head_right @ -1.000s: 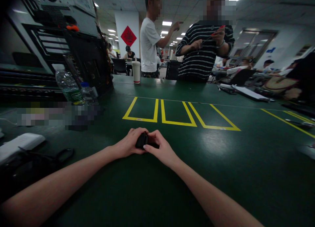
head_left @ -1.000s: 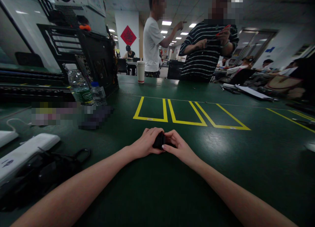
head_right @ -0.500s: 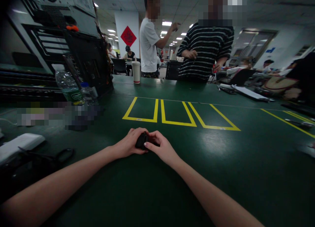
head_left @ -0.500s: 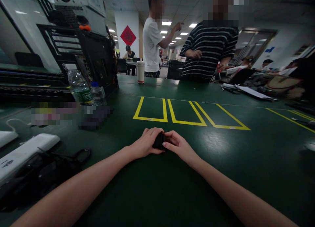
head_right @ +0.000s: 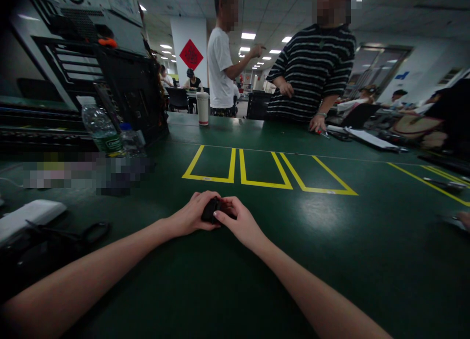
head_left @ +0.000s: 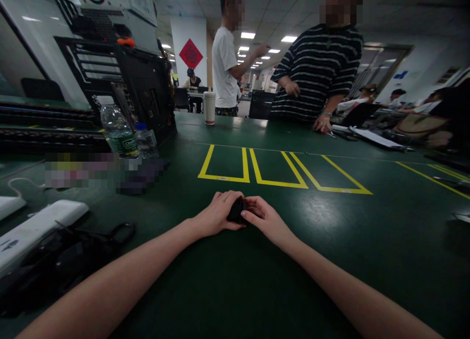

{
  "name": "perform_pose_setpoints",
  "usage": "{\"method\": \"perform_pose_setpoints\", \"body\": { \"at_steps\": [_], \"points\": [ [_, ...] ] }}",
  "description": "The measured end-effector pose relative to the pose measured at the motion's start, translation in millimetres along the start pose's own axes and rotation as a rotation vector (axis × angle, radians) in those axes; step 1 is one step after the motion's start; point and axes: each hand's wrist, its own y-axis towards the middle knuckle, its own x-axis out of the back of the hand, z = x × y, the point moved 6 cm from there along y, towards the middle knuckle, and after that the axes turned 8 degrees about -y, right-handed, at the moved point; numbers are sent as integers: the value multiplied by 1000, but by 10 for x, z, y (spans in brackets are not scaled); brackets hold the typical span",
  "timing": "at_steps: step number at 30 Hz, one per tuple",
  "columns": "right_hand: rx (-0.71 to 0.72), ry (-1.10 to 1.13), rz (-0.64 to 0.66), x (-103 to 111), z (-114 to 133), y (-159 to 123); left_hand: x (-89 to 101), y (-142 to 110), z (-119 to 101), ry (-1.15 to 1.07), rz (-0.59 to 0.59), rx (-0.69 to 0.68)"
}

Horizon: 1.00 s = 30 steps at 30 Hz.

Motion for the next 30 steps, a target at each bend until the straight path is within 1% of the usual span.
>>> {"method": "perform_pose_setpoints", "body": {
  "at_steps": [3,6,12,16,19,22,26,30],
  "points": [
    [28,8,42,-10,60,-27,4,-4,-5,-6,7,9],
    [75,19,36,-9,106,-46,3,-4,1,-6,-6,6],
    [46,46,-11,-11,43,-19,0,5,-3,3,-22,-8],
    [9,-8,-6,3,33,-15,7,6,-25,-13,9,5],
    [42,-9,27,-2,62,-25,7,3,-20,-18,13,11],
    [88,11,25,-3,89,-35,7,3,0,-13,-9,14],
    [65,57,12,-12,73,-36,-2,8,-5,-6,2,1],
    [31,36,-13,3,47,-25,12,9,-27,0,5,-7]
  ]
}}
